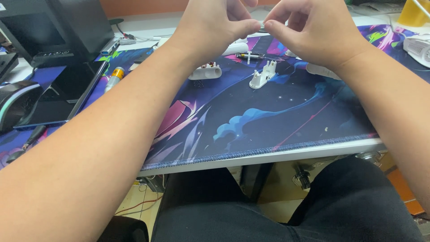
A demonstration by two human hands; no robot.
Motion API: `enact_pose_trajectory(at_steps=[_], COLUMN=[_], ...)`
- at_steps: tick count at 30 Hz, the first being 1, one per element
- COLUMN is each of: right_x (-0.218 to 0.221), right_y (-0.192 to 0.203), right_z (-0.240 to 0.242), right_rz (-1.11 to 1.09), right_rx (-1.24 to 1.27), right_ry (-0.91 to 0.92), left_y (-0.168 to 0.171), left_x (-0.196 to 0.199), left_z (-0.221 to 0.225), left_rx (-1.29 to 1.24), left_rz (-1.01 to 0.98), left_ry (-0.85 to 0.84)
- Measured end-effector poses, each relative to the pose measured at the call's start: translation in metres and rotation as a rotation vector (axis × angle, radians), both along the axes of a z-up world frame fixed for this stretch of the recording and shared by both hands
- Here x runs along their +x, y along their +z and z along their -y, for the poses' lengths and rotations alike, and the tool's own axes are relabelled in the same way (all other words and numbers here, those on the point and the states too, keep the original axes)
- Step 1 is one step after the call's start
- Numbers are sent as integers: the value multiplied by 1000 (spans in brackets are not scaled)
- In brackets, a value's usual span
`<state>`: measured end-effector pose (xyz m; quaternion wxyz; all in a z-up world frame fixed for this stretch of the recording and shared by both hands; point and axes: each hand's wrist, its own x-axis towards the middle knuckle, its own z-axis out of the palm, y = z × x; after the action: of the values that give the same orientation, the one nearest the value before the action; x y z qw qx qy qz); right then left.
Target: Assembling the internal components of an AirPod charging case, including the battery and PCB.
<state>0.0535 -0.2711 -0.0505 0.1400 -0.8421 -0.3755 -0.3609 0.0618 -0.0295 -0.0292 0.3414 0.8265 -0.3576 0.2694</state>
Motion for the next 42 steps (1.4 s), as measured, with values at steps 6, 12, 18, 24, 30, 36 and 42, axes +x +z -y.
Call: enact_pose_trajectory(at_steps=[6, 12, 18, 24, 30, 36, 42], right_x=[0, -8, -23, -15, -1, 36, 18], right_y=[1, 4, 8, 4, -2, -11, 11], right_z=[-3, -11, -16, -11, 0, 8, -29], right_rz=[3, -85, -210, -175, -259, -18, -453], right_rx=[-18, 41, 129, 129, 167, 86, -103], right_ry=[20, 38, 135, -56, -321, -302, -537], left_y=[4, 1, 2, -3, -8, -12, -10], left_x=[-9, -4, -7, 9, 17, 18, 18], left_z=[3, 6, 4, 3, -8, -12, -12], left_rx=[5, -20, 15, -3, -50, -37, -30], left_rz=[-28, -6, 40, 79, 115, 80, 59], left_ry=[-14, -34, -66, 41, 84, 111, 134])
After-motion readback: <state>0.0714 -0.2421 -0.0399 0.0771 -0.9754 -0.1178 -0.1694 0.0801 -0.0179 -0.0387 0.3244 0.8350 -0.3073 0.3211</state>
